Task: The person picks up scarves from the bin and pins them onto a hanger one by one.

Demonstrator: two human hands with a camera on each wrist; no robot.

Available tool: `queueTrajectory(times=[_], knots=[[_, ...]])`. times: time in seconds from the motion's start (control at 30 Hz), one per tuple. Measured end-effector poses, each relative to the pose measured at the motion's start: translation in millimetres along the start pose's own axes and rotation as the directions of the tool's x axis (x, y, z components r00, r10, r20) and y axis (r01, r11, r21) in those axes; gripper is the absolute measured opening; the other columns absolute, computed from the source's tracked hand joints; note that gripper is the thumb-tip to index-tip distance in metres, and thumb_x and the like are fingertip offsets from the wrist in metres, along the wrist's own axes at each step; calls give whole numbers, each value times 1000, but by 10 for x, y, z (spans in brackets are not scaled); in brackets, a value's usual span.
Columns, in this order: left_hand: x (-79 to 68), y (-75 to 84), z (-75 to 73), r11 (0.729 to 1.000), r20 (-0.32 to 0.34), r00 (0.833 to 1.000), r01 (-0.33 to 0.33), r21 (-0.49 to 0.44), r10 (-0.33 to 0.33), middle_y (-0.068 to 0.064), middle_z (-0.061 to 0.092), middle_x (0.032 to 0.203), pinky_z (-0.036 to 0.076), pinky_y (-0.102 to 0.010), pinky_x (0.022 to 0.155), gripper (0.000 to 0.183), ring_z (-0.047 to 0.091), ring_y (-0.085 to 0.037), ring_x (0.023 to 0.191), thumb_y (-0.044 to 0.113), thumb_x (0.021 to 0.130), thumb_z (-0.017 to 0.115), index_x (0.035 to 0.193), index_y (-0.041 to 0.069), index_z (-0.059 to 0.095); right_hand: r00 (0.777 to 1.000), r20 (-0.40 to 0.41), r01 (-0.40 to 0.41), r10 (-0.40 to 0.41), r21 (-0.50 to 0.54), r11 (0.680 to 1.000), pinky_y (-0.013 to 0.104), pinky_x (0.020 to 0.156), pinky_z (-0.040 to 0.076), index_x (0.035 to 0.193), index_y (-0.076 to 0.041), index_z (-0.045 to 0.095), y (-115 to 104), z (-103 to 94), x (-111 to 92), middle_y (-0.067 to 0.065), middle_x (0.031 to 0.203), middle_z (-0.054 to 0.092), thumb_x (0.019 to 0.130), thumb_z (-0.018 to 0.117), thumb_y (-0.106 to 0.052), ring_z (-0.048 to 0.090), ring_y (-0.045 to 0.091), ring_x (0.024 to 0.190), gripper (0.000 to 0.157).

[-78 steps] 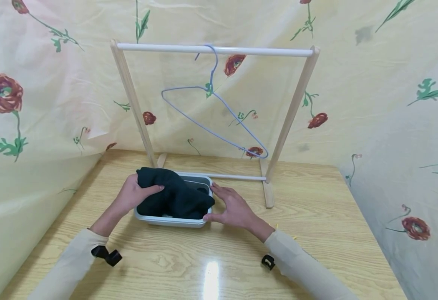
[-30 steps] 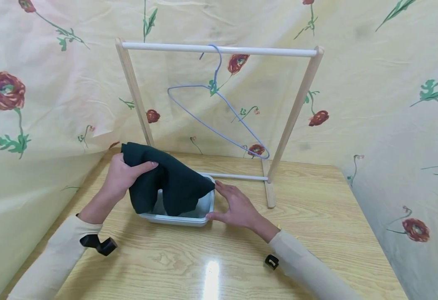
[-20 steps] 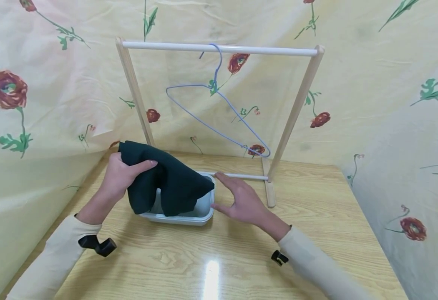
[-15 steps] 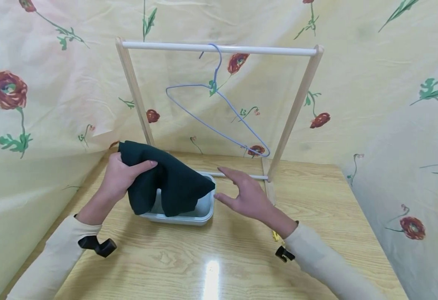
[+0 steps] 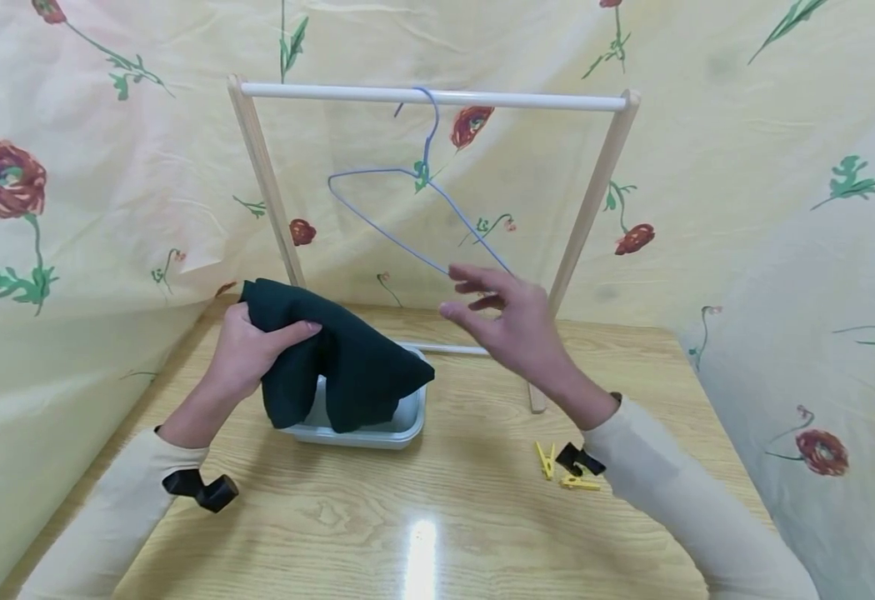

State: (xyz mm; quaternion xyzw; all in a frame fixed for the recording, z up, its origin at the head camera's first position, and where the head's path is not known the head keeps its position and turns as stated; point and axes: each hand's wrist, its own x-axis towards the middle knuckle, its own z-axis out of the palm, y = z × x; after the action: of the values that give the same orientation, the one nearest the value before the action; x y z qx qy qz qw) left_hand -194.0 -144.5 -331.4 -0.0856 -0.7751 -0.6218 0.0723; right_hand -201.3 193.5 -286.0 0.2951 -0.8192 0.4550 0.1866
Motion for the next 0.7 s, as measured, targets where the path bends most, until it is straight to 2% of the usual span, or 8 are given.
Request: queueTrajectory(times=[0.07,0.27,0.47,0.7], knots=[[0,0,12,1000,4,1000,-6,-6,6,-7,70,105,54,-32,80,35,64,-24,95,24,88,82,110,2,67,999,-32,10,-11,-24,1000,16,83,55,127,-4,70,-28,-49,94,9,120,73,88,80,-3,68,5,100,41],[-1,-3,33,1000,-1,1000,-25,-18,25,-6,71,104,54,-32,79,32,65,-23,94,21,87,83,108,3,68,994,-105,-7,-7,-132,991,13,79,52,122,-4,73,-32,-160,367,9,114,75,88,82,-12,65,13,98,37],[-7,37,60,997,-5,999,-54,-51,54,-1,72,100,54,-31,78,28,66,-22,92,19,87,82,105,2,69,991,-111,-100,76,-228,968,16,84,52,128,-7,71,38,-226,574,8,123,72,90,81,-26,62,17,107,43],[-7,33,95,993,-25,996,-86,-85,85,3,73,97,54,-30,79,25,67,-20,91,15,87,82,104,1,70,980,-90,-194,178,-218,957,25,88,56,133,-9,68,156,-236,693,10,127,70,92,79,-30,67,21,108,48]])
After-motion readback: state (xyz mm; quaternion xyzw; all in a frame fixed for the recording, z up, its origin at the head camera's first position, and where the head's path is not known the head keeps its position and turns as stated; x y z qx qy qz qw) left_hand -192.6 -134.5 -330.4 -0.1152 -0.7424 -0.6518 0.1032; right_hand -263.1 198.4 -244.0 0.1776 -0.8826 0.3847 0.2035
